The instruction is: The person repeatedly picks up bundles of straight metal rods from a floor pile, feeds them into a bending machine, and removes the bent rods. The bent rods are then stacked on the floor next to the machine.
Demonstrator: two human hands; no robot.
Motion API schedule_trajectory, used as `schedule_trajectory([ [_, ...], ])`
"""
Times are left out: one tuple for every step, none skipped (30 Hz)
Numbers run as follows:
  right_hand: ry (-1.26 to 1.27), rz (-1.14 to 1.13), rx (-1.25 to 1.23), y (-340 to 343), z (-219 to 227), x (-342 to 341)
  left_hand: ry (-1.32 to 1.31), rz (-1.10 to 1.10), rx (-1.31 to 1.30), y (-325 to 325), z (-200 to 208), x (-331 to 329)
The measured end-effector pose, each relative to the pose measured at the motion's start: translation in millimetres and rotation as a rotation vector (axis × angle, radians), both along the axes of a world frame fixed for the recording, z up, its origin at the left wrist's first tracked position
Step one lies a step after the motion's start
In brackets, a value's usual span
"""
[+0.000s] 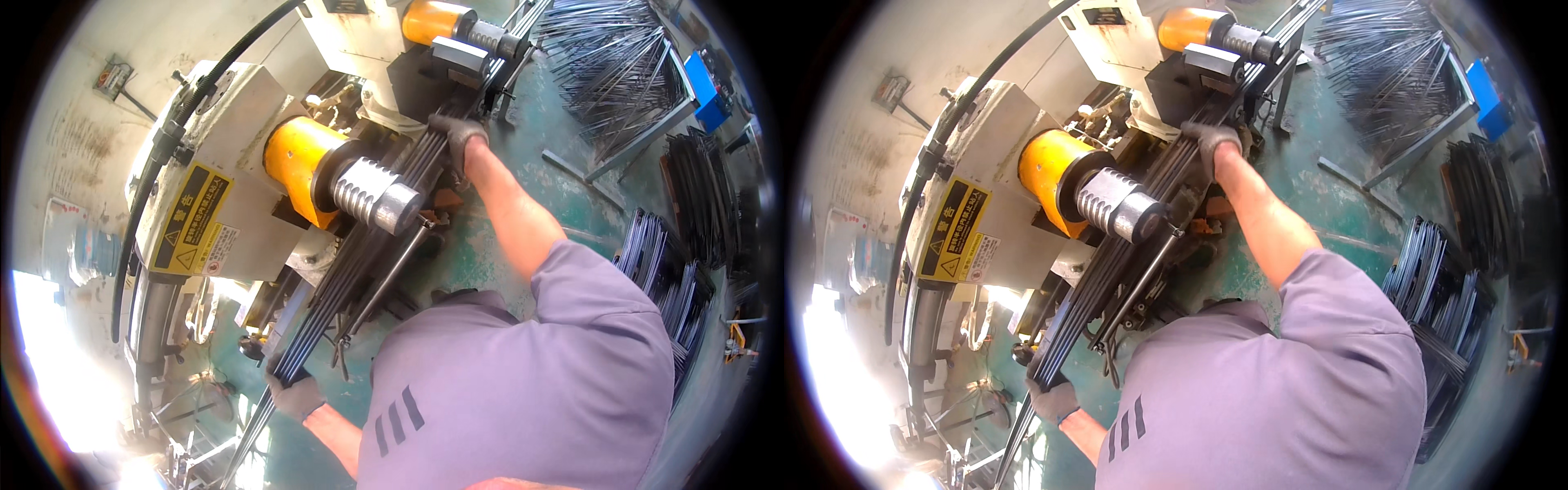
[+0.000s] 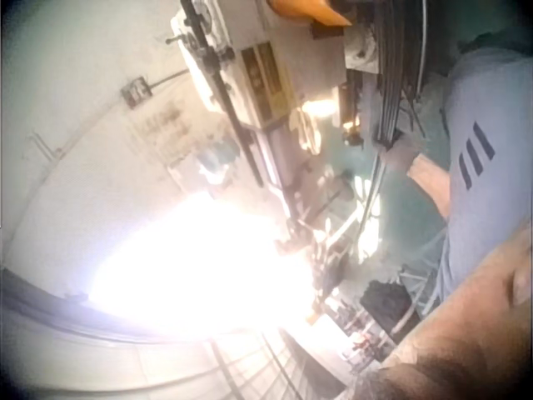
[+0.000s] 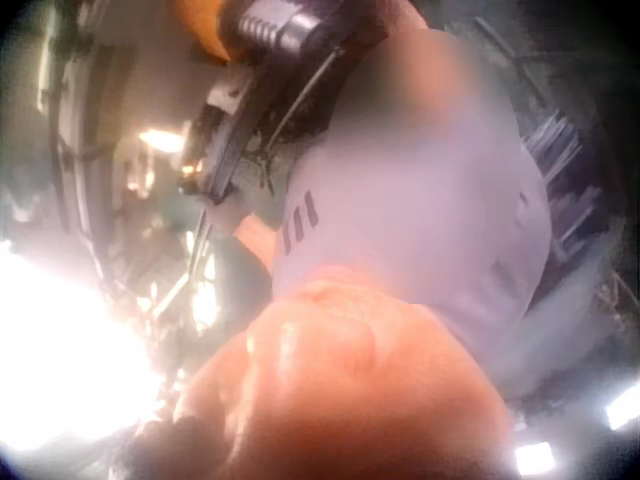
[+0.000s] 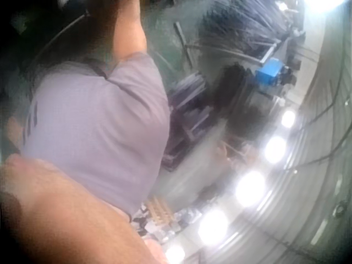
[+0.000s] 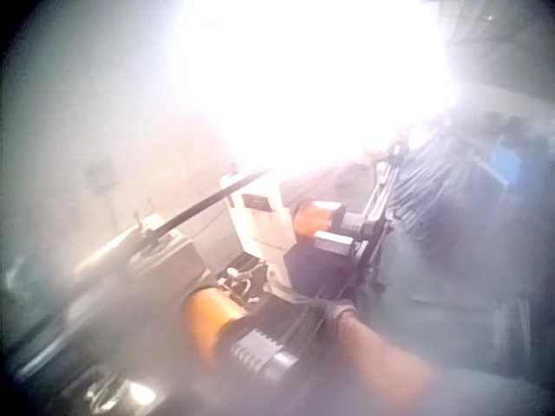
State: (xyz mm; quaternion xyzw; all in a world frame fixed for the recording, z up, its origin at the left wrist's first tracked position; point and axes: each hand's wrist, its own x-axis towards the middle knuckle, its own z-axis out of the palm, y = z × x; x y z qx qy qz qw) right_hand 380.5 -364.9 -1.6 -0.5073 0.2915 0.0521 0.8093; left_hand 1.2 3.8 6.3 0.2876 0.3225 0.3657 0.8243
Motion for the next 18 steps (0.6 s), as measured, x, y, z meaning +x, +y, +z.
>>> schedule_trajectory([
  [0.064,0.038,0.046,-5.5,15.1,4.2,0.067,0.054,-0.030,4.8,4.8,-6.2],
  [0.128,0.076,0.093,-10.0,28.5,4.9,0.078,0.036,-0.037,5.9,2.9,-9.6],
  [0.114,0.088,0.021,-10.1,37.6,2.9,0.084,0.024,-0.041,5.9,0.1,-11.9],
  [0.099,0.098,-0.051,-10.0,44.8,0.4,0.091,0.012,-0.046,5.4,-2.2,-12.4],
  [0.084,0.108,-0.123,-9.3,48.1,-2.0,0.131,0.069,-0.122,5.5,-5.4,-7.7],
  [0.025,0.101,-0.219,-5.1,42.1,-6.1,0.142,0.102,-0.145,-0.8,0.6,2.7],
  [-0.030,0.091,-0.317,3.9,28.0,-13.5,0.156,0.133,-0.168,-12.1,9.9,13.2],
  [-0.083,0.083,-0.416,12.6,11.9,-20.1,0.170,0.166,-0.194,-18.0,14.2,19.0],
  [-0.264,0.107,-0.206,22.4,4.8,-29.5,0.110,0.063,-0.114,-16.1,9.9,12.1],
  [-0.194,0.120,-0.124,21.8,4.7,-28.7,0.104,0.057,-0.141,-13.8,5.6,10.4],
  [-0.123,0.134,-0.042,18.8,7.2,-25.0,0.097,0.050,-0.168,-12.4,1.3,10.7],
  [-0.053,0.137,0.042,15.5,11.8,-22.7,0.092,0.035,-0.192,-11.9,3.6,12.6],
  [-0.056,0.178,0.145,7.1,-0.3,-12.2,0.097,-0.021,-0.187,-8.1,0.7,10.5],
  [-0.061,0.171,0.162,1.8,-1.4,-4.7,0.094,-0.080,-0.185,-5.1,-5.9,11.4],
  [-0.066,0.163,0.180,-3.1,-2.0,1.0,0.090,-0.140,-0.183,-2.1,-9.6,11.6],
  [-0.069,0.154,0.192,-8.1,-2.2,2.9,0.076,-0.120,-0.181,-1.1,-8.3,13.2],
  [0.001,0.161,0.050,-1.8,35.8,-17.0,0.062,-0.088,-0.181,0.5,-5.4,12.3],
  [-0.067,0.149,0.057,-2.7,27.9,-15.8,0.041,-0.071,-0.179,1.8,-3.1,15.3],
])
